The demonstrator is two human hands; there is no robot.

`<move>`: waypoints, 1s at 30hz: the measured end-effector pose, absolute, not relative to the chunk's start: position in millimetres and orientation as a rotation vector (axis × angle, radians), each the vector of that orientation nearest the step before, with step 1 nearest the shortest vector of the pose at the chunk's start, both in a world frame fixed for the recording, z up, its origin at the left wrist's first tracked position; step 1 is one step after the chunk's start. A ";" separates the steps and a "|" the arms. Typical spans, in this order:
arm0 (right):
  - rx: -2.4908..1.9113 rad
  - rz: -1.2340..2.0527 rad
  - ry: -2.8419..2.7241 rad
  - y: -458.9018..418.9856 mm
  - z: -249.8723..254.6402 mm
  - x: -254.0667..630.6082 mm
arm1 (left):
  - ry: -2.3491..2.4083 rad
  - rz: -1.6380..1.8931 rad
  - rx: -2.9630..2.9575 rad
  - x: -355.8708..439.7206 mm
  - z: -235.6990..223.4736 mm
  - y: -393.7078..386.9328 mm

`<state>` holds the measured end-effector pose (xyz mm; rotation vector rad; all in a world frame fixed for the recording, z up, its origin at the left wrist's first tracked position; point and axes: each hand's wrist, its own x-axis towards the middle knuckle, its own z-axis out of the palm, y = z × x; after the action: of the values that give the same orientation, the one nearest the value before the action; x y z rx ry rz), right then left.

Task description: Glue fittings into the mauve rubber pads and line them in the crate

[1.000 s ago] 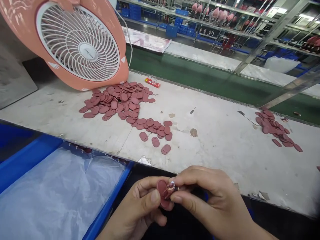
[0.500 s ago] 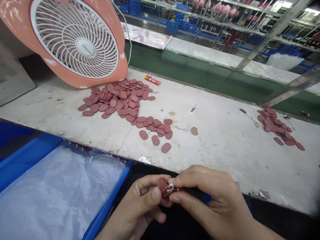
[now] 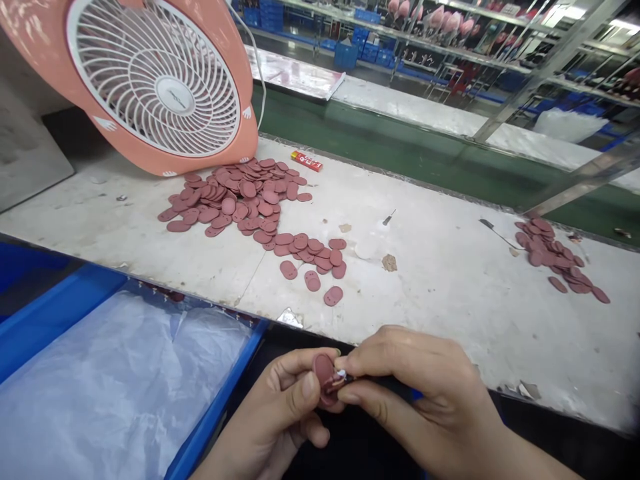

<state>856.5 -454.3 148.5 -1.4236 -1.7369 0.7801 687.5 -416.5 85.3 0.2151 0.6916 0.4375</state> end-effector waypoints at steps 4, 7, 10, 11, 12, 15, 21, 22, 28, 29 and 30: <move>-1.412 0.787 -1.742 -453.4 148.9 857.1 | 0.689 0.449 0.206 687.8 85.8 -415.8; -1.415 0.777 -1.754 -453.2 148.9 857.4 | 0.692 0.453 0.213 688.1 86.8 -414.8; -1.416 0.768 -1.765 -452.1 149.3 857.2 | 0.711 0.463 0.226 688.2 88.0 -414.8; -1.414 0.771 -1.773 -451.6 149.6 857.0 | 0.720 0.468 0.226 688.2 88.4 -415.1; -1.413 0.771 -1.780 -451.2 149.8 856.9 | 0.728 0.471 0.227 688.1 88.9 -415.4; -1.414 0.775 -1.808 -450.5 151.1 856.3 | 0.756 0.485 0.228 688.1 90.3 -416.6; -1.377 0.754 -1.833 -448.7 152.5 855.5 | 0.754 0.485 0.222 689.4 90.9 -417.1; -1.366 0.745 -1.835 -448.4 152.1 855.4 | 0.756 0.487 0.220 689.5 90.7 -417.2; -1.301 0.685 -1.835 -450.7 149.3 853.5 | 0.719 0.519 0.218 689.1 88.6 -418.8; -1.283 0.679 -1.835 -451.7 149.6 853.2 | 0.696 0.531 0.225 688.9 88.8 -419.0; -1.269 0.681 -1.831 -452.9 150.3 853.0 | 0.672 0.540 0.231 688.7 89.4 -419.2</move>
<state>853.0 -452.9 150.3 -1.2689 -1.8309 0.6807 688.7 -419.2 89.4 0.2309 0.6716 0.5402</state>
